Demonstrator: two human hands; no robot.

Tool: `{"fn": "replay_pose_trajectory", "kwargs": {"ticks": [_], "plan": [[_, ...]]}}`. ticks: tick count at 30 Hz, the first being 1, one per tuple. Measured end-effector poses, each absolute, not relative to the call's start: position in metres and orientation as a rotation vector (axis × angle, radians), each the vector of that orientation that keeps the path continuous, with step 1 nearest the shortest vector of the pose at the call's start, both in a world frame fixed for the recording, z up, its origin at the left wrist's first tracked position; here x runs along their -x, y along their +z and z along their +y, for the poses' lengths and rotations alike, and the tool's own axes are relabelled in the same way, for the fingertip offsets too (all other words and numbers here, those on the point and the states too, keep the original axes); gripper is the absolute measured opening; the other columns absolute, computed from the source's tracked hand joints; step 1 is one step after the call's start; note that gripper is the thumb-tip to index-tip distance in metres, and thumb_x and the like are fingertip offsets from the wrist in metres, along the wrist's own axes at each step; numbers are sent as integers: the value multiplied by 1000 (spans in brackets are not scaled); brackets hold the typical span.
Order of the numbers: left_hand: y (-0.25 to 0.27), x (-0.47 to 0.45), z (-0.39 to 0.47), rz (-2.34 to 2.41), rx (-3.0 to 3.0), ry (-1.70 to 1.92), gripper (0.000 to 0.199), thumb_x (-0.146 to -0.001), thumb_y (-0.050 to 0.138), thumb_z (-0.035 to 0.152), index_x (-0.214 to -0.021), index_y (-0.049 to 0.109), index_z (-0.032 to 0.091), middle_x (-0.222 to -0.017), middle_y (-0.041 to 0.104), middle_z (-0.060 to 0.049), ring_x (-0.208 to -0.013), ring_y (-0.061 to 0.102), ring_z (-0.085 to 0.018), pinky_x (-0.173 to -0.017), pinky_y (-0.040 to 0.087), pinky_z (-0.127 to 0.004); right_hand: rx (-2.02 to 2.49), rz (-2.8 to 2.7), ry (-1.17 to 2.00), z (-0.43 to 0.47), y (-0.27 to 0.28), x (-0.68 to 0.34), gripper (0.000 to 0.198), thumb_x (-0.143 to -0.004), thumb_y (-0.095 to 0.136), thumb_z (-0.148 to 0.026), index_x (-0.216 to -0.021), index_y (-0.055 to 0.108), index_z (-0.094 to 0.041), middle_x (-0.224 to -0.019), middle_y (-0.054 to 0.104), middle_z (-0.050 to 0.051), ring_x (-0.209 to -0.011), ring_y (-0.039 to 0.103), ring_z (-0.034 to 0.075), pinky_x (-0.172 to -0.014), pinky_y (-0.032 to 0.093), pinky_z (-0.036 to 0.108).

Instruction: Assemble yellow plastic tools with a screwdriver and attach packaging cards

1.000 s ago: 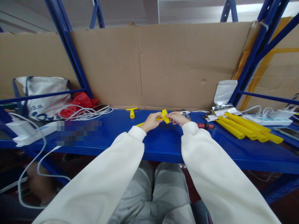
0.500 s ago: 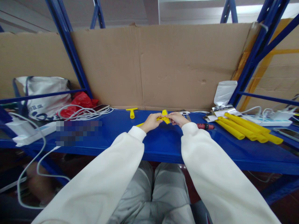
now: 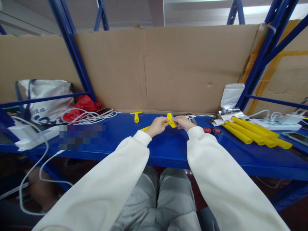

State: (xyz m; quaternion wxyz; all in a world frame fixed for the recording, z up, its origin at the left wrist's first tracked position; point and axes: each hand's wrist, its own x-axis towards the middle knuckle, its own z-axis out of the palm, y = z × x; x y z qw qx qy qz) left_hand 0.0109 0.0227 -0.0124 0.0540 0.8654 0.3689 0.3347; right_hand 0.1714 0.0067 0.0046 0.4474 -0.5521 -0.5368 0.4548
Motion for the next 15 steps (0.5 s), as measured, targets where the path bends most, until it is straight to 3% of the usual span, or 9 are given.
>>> {"fn": "replay_pose_trajectory", "kwargs": {"ticks": [6,11,15], "plan": [[-16,-10,25,1096,-2683,1020,26,-83,57,8,-104,68,19,-107,70,-7,-102,64,-20,-95,48,-34,1342,-1335,1110,7,3,-174,38,-74,73,-39,-61,44,-19,-43,35,-8,-38,27,3,-38,17,18],[-16,-10,25,1071,-2681,1029,37,-83,58,7,-117,66,19,-116,68,-9,-108,63,-20,-100,45,-34,1322,-1321,1159,11,3,-177,37,-71,76,-36,-61,45,-18,-46,36,-8,-39,27,4,-38,17,19],[-13,-10,23,1140,-2649,953,34,-83,60,8,-115,69,17,-118,68,-10,-110,63,-22,-101,44,-33,1374,-1253,992,18,3,-192,18,-78,66,-25,-67,54,-17,-52,44,-5,-44,35,6,-44,31,20]]}}
